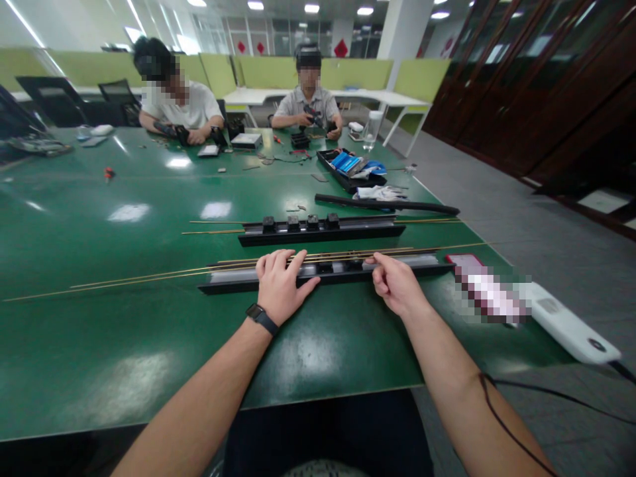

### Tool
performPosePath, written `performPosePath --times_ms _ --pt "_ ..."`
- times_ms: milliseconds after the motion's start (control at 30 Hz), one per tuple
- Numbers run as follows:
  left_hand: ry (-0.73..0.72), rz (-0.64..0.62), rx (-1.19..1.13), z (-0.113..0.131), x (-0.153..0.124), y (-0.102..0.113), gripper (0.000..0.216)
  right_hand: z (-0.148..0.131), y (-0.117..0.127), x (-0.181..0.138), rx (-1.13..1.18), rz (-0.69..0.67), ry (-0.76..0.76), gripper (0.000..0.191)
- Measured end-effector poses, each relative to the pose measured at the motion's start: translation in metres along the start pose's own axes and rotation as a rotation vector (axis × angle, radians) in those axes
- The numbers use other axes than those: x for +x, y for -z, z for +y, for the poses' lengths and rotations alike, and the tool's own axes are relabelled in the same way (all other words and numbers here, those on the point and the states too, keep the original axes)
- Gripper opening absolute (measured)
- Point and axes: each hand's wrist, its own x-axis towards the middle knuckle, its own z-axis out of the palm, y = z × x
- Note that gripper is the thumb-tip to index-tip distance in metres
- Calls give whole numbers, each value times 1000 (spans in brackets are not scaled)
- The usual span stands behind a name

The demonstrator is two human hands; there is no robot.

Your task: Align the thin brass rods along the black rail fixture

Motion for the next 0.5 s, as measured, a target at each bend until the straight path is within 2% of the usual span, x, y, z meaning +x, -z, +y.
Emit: performPosePath --times_ms 200,400,500 --pt "6 -1 -12 0 0 0 55 0 -1 0 -18 -39 -4 35" --pt "8 -2 -11 0 0 0 56 0 0 2 8 30 12 29" --pt "6 0 -9 -1 0 -1 56 0 0 1 1 5 16 31"
